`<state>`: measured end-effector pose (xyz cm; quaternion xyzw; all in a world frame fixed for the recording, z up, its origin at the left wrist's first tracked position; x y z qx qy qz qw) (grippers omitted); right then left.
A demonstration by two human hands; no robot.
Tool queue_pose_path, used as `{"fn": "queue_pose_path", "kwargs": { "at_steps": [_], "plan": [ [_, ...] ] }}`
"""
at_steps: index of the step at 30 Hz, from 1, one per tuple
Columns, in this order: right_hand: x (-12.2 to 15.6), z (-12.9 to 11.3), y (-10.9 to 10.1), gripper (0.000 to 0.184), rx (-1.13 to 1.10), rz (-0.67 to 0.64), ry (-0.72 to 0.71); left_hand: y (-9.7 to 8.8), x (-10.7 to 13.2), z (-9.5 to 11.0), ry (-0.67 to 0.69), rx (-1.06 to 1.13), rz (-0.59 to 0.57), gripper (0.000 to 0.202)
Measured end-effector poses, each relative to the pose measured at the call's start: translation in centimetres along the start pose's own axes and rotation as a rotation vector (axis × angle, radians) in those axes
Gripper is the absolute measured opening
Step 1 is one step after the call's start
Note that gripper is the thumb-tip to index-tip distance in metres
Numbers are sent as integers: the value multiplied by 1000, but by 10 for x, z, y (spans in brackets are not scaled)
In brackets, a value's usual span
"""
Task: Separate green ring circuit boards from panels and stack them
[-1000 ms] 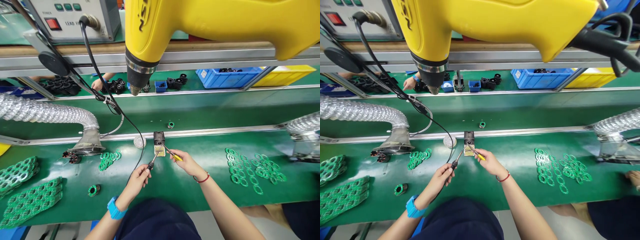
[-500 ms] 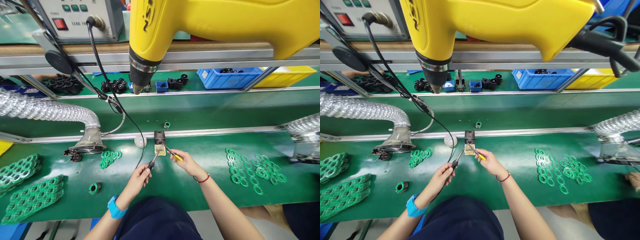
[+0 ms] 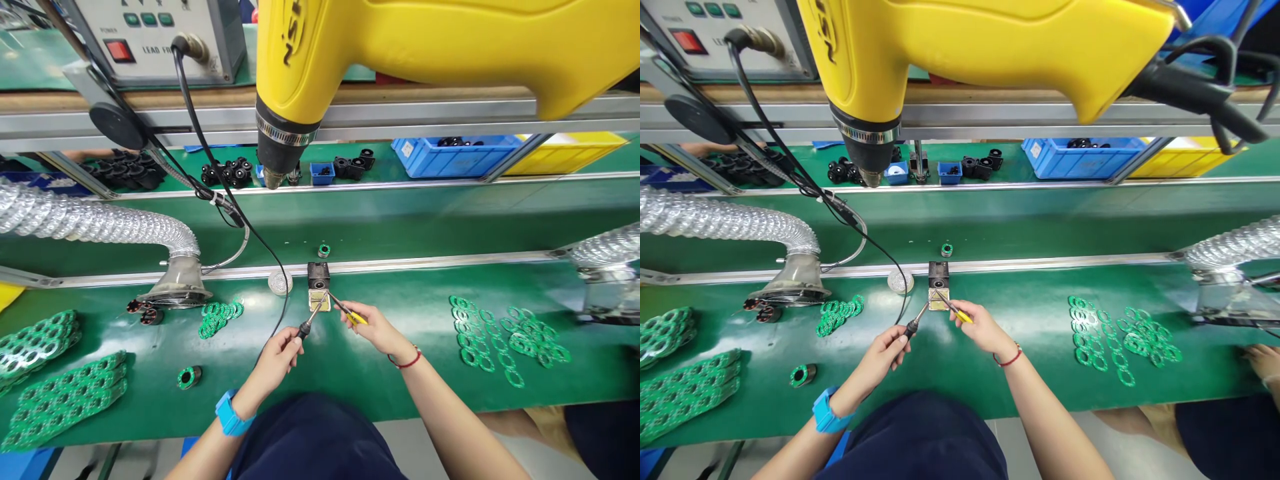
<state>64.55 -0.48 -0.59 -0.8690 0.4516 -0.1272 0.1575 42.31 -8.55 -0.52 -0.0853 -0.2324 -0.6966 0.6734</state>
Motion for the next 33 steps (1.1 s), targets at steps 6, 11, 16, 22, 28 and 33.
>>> {"fn": "queue_pose_path", "kwargs": {
  "at_steps": [6, 11, 16, 22, 28, 33],
  "plan": [
    [1, -2, -4, 44, 91, 9, -54, -1, 3, 10, -109, 92, -31, 56],
    [4, -15, -11, 56, 338, -71, -196, -11, 9, 19, -224, 249, -213, 56],
    [3, -26, -11, 61, 409, -137, -130, -17, 10, 12, -295, 328, -245, 54],
    [-14, 13, 13, 50, 1, -78, 362, -26, -12, -15, -154, 129, 68, 54],
    [-26, 49, 50, 32, -190, -79, 726, -36, -23, -37, -141, 72, 190, 50],
    [-37, 50, 63, 21, -304, -69, 846, -34, -24, -44, -149, 66, 181, 53]
  ]
}}
Point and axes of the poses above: each hand's wrist, its own x-axis away from the middle knuckle, its own y-axis out of the palm, z = x × y, the point moved 1 cm from there along -x, towards the middle knuckle, and after that the axes turned 15 degrees about x, right-handed, at the moved point
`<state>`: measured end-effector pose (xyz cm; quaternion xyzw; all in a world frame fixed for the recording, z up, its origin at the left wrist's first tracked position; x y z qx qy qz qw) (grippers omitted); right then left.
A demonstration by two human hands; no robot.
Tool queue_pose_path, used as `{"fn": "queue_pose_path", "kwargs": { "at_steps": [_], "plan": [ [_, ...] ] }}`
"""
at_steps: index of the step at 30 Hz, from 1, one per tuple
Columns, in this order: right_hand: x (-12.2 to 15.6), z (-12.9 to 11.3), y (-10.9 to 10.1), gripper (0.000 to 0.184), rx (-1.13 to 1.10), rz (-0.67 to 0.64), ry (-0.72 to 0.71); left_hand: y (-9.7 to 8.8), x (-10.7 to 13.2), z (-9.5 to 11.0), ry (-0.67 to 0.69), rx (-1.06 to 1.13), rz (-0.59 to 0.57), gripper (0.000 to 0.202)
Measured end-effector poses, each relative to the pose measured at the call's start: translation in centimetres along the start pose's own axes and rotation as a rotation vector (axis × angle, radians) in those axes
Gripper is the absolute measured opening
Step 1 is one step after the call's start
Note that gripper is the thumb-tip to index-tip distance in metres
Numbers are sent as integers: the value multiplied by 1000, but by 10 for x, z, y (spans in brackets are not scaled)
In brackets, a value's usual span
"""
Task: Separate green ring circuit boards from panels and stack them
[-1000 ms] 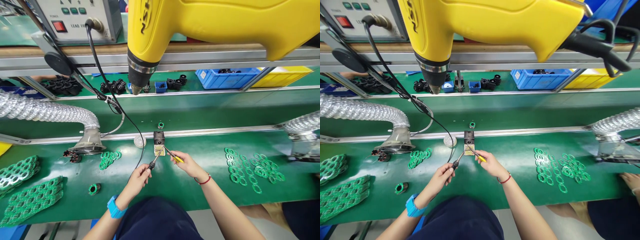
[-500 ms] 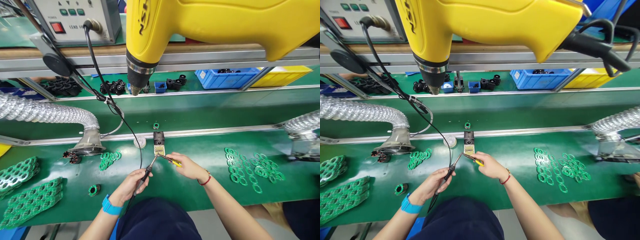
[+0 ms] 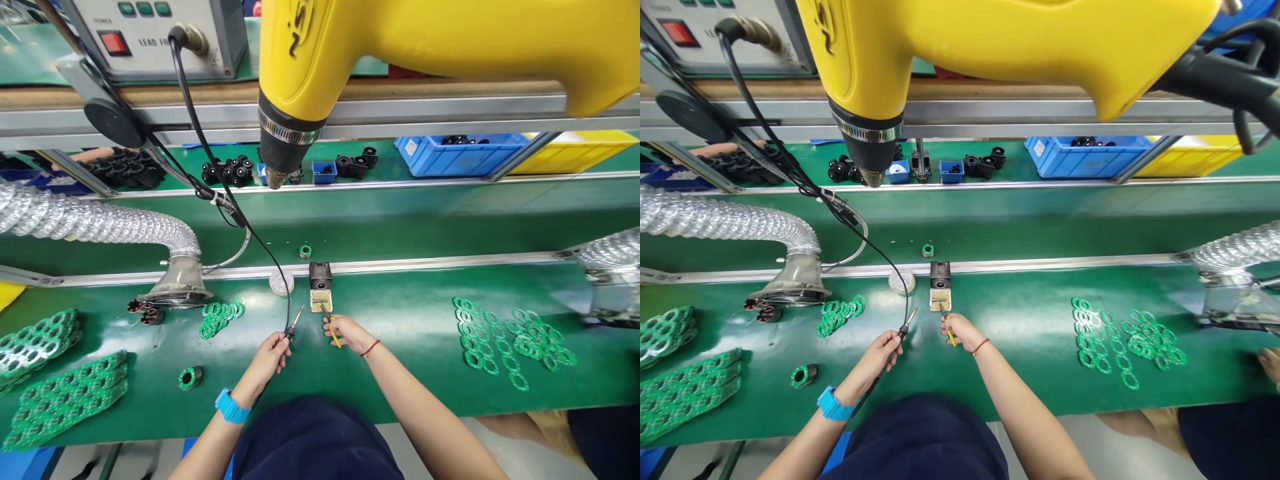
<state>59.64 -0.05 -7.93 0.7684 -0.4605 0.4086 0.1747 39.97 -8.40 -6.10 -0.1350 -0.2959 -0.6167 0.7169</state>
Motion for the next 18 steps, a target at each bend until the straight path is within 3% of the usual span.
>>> {"fn": "queue_pose_path", "kwargs": {
  "at_steps": [10, 18],
  "plan": [
    [-14, -5, 10, 16, -36, 92, -43, 6, 3, -3, -18, -63, -19, 44],
    [10, 10, -9, 36, 127, 125, -370, 7, 0, -5, 15, -116, -34, 36]
  ]
}}
Point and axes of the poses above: each hand's wrist, its own x-axis away from the middle knuckle, its own y-axis out of the palm, z = x × y, the point moved 1 cm from there along -x, towards the middle knuckle, and after that the axes turned 15 degrees about x, right-handed, at the moved point
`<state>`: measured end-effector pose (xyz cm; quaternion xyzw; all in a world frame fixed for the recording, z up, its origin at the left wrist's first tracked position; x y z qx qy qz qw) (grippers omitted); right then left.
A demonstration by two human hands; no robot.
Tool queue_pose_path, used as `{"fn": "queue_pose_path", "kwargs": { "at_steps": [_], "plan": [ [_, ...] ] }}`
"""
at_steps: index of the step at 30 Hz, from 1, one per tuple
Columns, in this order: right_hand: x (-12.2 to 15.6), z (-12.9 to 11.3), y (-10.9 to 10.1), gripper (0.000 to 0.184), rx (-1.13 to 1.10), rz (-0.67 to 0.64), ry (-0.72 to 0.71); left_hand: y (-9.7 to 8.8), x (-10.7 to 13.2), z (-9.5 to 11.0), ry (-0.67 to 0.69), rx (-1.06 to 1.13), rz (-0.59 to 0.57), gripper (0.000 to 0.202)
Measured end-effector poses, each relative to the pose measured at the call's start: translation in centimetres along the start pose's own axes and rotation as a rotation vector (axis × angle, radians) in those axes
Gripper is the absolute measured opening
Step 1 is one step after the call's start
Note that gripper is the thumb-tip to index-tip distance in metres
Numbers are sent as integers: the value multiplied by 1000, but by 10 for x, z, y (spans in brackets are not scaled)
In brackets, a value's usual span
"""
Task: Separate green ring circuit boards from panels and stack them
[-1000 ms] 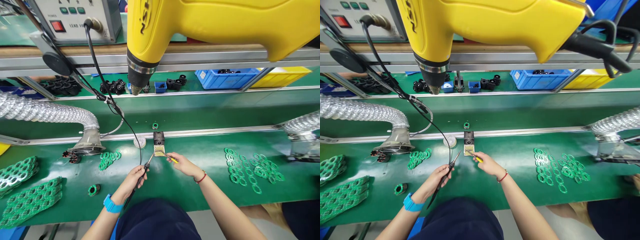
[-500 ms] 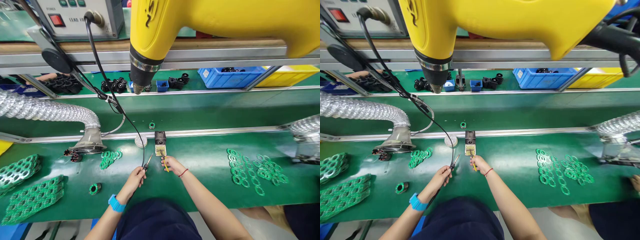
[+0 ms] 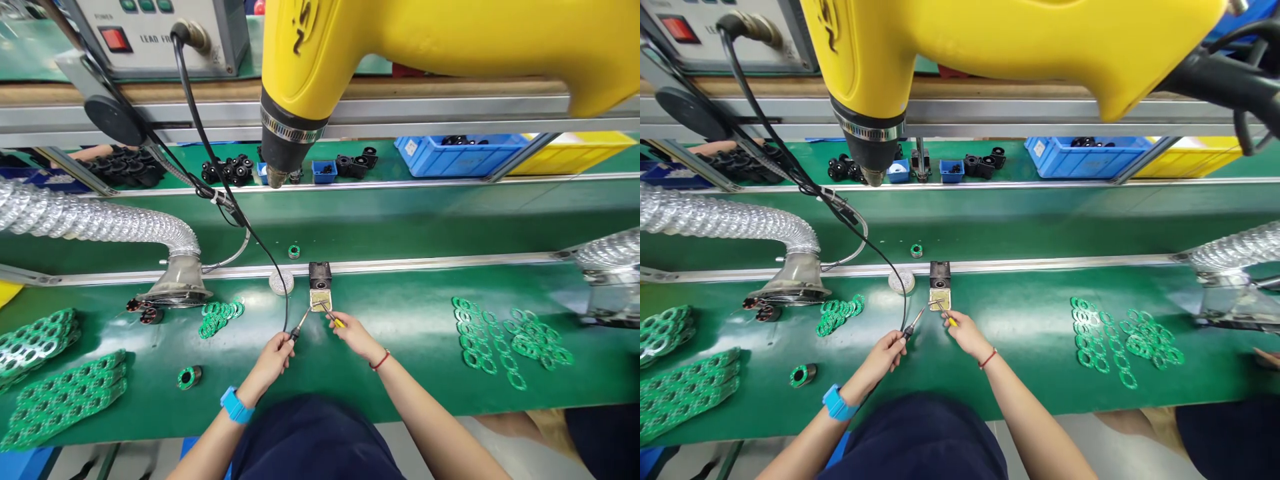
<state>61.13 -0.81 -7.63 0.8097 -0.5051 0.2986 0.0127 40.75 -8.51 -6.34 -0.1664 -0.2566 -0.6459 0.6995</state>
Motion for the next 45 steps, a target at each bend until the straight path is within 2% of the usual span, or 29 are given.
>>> {"fn": "queue_pose_path", "kwargs": {
  "at_steps": [4, 13, 22, 26, 30, 32, 36, 38, 43, 45],
  "plan": [
    [6, 2, -13, 37, 66, -2, -107, 1, -1, 0, 17, -34, -20, 31],
    [9, -2, -23, 50, 150, -60, -200, 0, 1, 1, 94, -88, -45, 32],
    [15, -11, -35, 38, 328, -129, -313, -3, 4, 0, 169, -157, -67, 29],
    [20, -19, -39, 43, 416, -179, -367, -2, 7, 3, 247, -221, -107, 27],
    [32, -30, -32, 51, 501, -220, -444, 6, 11, 9, 153, -75, -102, 35],
    [39, -37, -28, 55, 528, -204, -478, 10, 16, 16, 64, 48, -147, 43],
    [54, -52, -28, 58, 544, -195, -555, 13, 32, 31, -189, 438, -419, 49],
    [59, -58, -30, 58, 539, -206, -617, 15, 39, 38, -251, 551, -505, 46],
    [61, -56, -34, 66, 409, -146, -716, 22, 45, 53, -52, 582, -457, 44],
    [61, -52, -34, 69, 387, -143, -732, 24, 46, 57, -24, 557, -442, 46]
  ]
}}
Point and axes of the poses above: each hand's wrist, its own x-axis away from the middle knuckle, its own y-axis out of the palm, z = x × y, the point moved 1 cm from there along -x, towards the middle knuckle, and after that the axes turned 15 degrees about x, right-handed, at the moved point
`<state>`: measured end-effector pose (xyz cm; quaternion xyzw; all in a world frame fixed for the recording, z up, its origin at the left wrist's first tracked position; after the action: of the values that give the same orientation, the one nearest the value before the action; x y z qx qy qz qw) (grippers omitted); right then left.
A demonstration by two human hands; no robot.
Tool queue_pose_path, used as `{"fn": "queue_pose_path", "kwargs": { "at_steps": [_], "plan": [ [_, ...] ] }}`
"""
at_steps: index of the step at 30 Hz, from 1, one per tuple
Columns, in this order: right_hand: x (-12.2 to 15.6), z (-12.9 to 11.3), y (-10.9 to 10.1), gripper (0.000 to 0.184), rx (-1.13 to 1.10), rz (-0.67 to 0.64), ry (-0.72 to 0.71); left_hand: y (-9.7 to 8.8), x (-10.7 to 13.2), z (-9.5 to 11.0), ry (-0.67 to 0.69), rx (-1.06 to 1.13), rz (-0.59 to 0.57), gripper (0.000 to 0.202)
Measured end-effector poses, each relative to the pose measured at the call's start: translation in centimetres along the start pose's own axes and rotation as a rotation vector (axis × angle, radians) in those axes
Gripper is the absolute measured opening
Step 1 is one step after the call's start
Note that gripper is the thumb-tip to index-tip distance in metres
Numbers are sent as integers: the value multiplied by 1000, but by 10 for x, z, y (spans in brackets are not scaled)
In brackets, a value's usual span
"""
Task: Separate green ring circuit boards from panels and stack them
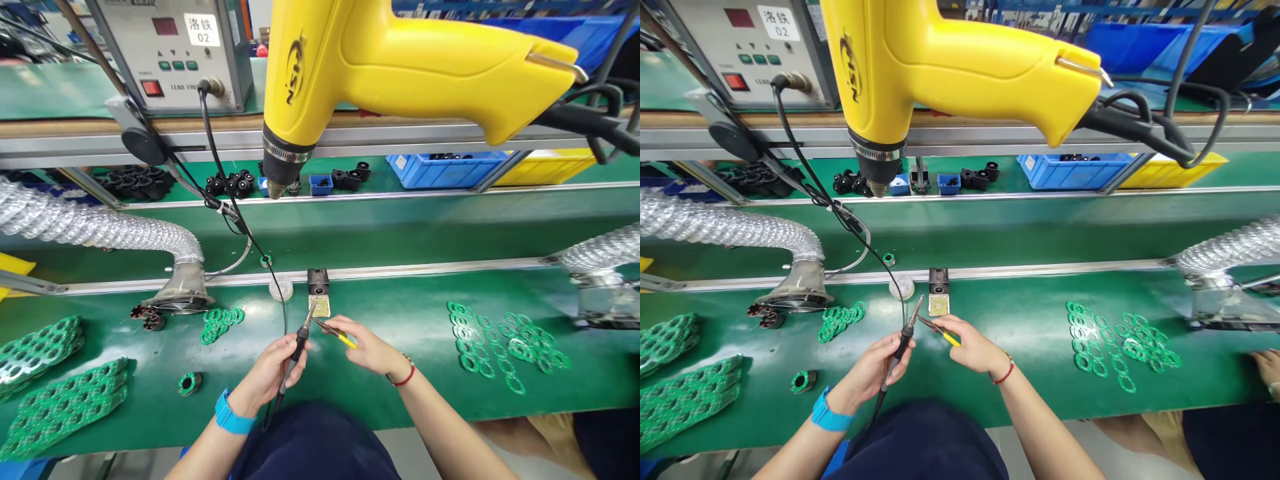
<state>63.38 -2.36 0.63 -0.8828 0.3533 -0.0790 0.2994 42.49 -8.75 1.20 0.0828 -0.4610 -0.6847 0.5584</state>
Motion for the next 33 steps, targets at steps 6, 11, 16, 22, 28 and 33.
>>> {"fn": "queue_pose_path", "kwargs": {
  "at_steps": [6, 11, 16, 22, 28, 33],
  "plan": [
    [-2, -10, -2, 66, 62, -63, -26, 6, 4, 1, 12, -66, 48, 49],
    [-3, -22, -6, 63, 82, -10, -94, 2, 6, -1, -72, 28, -79, 40],
    [1, -28, -10, 65, 96, -11, -180, 1, 7, -3, -263, 123, -292, 35],
    [6, -41, 0, 62, 310, 19, 55, 3, 3, -6, 380, -632, 219, 26],
    [7, -51, 35, 58, -70, 95, 192, -1, -5, -2, 643, -721, 477, 24],
    [-12, -48, 49, 50, -814, 323, 227, 7, -7, 0, 527, -489, 276, 36]
  ]
}}
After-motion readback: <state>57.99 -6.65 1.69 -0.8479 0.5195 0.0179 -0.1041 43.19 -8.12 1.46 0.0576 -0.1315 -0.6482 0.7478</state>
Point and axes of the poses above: each hand's wrist, its own x-axis away from the middle knuckle, its own y-axis out of the palm, z = x × y, the point moved 1 cm from there along -x, towards the middle knuckle, and after that the axes turned 15 degrees about x, right-handed, at the moved point
